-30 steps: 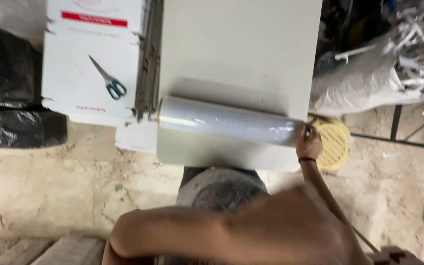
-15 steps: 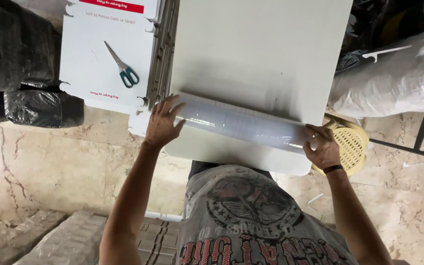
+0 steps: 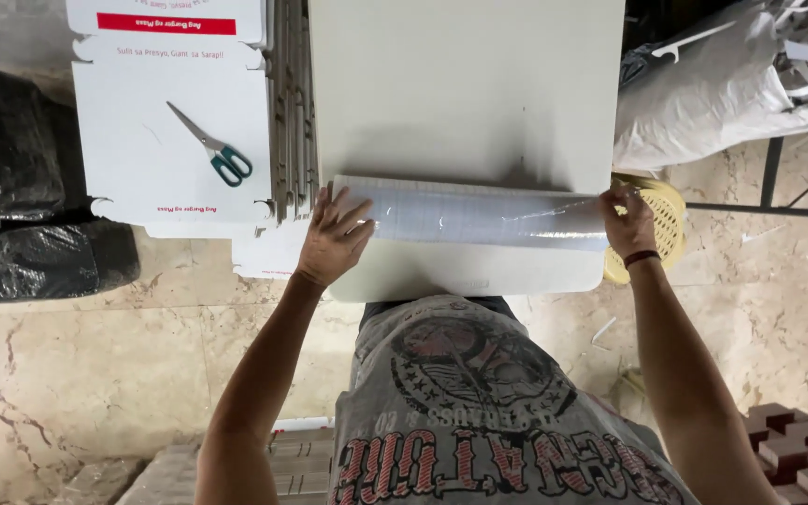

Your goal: The person is stacking flat pizza boxes and wrapping the stacks in plastic film, using scissors to cut the film.

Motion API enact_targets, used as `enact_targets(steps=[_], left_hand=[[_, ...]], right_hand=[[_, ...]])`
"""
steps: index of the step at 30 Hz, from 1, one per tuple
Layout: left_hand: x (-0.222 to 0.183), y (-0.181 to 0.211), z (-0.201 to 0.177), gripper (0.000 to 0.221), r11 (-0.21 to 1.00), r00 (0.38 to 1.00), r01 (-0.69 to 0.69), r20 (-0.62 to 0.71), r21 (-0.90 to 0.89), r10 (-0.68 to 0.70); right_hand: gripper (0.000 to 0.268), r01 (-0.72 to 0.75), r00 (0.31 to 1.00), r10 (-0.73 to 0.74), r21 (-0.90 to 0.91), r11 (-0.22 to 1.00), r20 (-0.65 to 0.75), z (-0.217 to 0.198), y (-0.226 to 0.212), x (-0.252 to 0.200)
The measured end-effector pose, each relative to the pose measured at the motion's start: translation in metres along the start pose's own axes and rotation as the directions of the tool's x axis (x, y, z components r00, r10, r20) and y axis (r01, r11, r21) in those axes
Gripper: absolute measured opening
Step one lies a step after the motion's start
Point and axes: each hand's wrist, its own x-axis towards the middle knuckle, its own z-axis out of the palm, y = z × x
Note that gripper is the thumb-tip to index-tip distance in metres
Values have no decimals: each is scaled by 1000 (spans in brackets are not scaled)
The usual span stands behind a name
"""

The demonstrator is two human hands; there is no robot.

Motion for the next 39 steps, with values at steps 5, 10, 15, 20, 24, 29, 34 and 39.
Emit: enact_targets(steps=[5, 10, 15, 20, 24, 29, 34, 39], left_hand=[[0, -11, -12, 16, 993, 996, -83, 27, -89, 86], [2, -18, -6, 3, 991, 993, -103, 50, -82, 107], [2, -24, 14, 8, 989, 991, -128, 35, 68, 126], [14, -26, 19, 8, 993, 993, 114, 29, -42, -113], [13, -30, 30, 4, 966, 973, 232, 6, -114, -232], [31, -33, -14, 82, 926, 942, 226, 309, -302, -129], [35, -31, -43, 44, 741, 703, 600, 640, -300, -309], [36, -24, -60, 42, 506, 588, 784, 690, -359, -422]], right_hand=[[26, -176, 984, 176, 9, 984, -15, 0, -34, 6], [13, -145, 989, 146, 4, 989, -9, 6, -18, 9], [6, 23, 995, -23, -10, 1000, -92, 15, -9, 8], [11, -4, 998, -2, -108, 994, -58, 24, 15, 7], [13, 19, 999, -16, 68, 998, -49, 11, -2, -3], [14, 62, 994, -51, -111, 992, 99, -3, -9, -13], [21, 187, 961, -143, -176, 967, 235, -20, -31, -29], [12, 154, 957, -153, 15, 988, 246, -32, -21, -44]])
